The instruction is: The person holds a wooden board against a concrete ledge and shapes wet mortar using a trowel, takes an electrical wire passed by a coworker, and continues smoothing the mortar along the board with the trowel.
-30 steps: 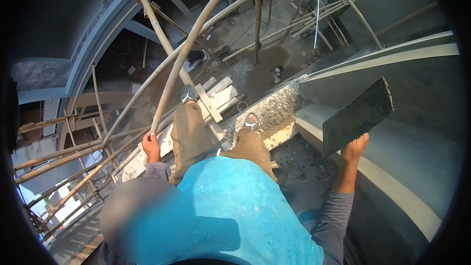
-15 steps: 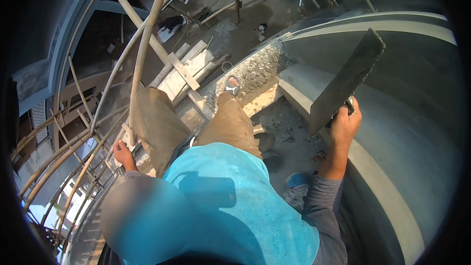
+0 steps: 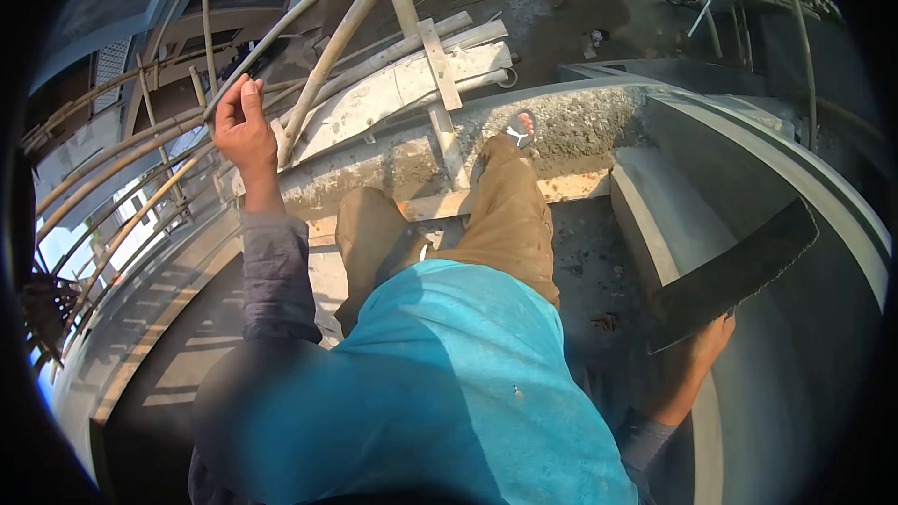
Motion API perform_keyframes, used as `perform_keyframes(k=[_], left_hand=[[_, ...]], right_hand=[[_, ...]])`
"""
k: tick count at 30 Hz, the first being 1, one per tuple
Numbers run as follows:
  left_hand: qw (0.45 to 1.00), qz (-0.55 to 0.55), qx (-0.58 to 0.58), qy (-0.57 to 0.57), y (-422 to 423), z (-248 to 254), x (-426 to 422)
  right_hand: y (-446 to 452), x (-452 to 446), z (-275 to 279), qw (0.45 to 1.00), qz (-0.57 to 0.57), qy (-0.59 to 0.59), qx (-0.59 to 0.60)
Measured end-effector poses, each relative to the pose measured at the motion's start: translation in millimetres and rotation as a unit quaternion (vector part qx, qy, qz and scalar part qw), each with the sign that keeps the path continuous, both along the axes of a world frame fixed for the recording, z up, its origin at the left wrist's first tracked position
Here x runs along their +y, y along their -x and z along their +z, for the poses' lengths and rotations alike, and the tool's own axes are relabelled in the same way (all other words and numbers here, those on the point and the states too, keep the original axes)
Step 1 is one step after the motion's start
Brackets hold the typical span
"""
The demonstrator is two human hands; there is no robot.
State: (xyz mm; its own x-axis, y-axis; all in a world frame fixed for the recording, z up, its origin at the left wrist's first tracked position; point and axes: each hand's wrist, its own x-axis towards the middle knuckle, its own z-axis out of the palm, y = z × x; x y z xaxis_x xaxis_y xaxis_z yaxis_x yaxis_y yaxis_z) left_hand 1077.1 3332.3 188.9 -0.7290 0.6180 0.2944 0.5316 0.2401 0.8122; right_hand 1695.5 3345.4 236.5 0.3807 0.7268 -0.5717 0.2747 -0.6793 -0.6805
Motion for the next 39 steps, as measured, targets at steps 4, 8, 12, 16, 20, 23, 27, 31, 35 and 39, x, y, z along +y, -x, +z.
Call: perform_keyframes(k=[4, 8, 12, 16, 20, 23, 27, 31, 35, 39], left_hand=[[0.997, 0.033, 0.019, 0.060, 7, -20, -39], [0.977, 0.092, 0.065, 0.184, 29, -38, -108], [0.932, 0.161, 0.070, 0.317, 57, -66, -219], [0.883, 0.257, 0.000, 0.393, 57, -92, -350], [0.859, 0.320, -0.072, 0.394, 36, -109, -451], [0.850, 0.332, -0.129, 0.388, 28, -135, -508], [0.874, 0.344, -0.190, 0.285, 31, -190, -602], [0.851, 0.395, -0.227, 0.261, 30, -226, -681], [0.824, 0.417, -0.332, 0.194, -8, -251, -729], [0.746, 0.306, -0.533, 0.256, -41, -232, -715]], right_hand=[[-13, 0, -1, 0.996, 0.085, 0.023, -0.016], [-25, -2, -6, 0.994, 0.094, 0.016, -0.050], [-30, -7, -11, 0.997, 0.061, 0.005, -0.040], [-80, 1, -25, 0.990, 0.120, -0.029, -0.073], [-87, 24, -21, 0.994, -0.022, -0.034, 0.103], [-70, 26, -20, 0.990, 0.015, -0.075, 0.116], [-31, 38, -10, 0.964, 0.129, -0.122, 0.199], [120, -30, 3, 0.960, 0.050, -0.185, 0.204], [256, -126, 23, 0.955, 0.177, -0.196, 0.134], [328, -151, 42, 0.921, 0.359, -0.152, -0.005]])
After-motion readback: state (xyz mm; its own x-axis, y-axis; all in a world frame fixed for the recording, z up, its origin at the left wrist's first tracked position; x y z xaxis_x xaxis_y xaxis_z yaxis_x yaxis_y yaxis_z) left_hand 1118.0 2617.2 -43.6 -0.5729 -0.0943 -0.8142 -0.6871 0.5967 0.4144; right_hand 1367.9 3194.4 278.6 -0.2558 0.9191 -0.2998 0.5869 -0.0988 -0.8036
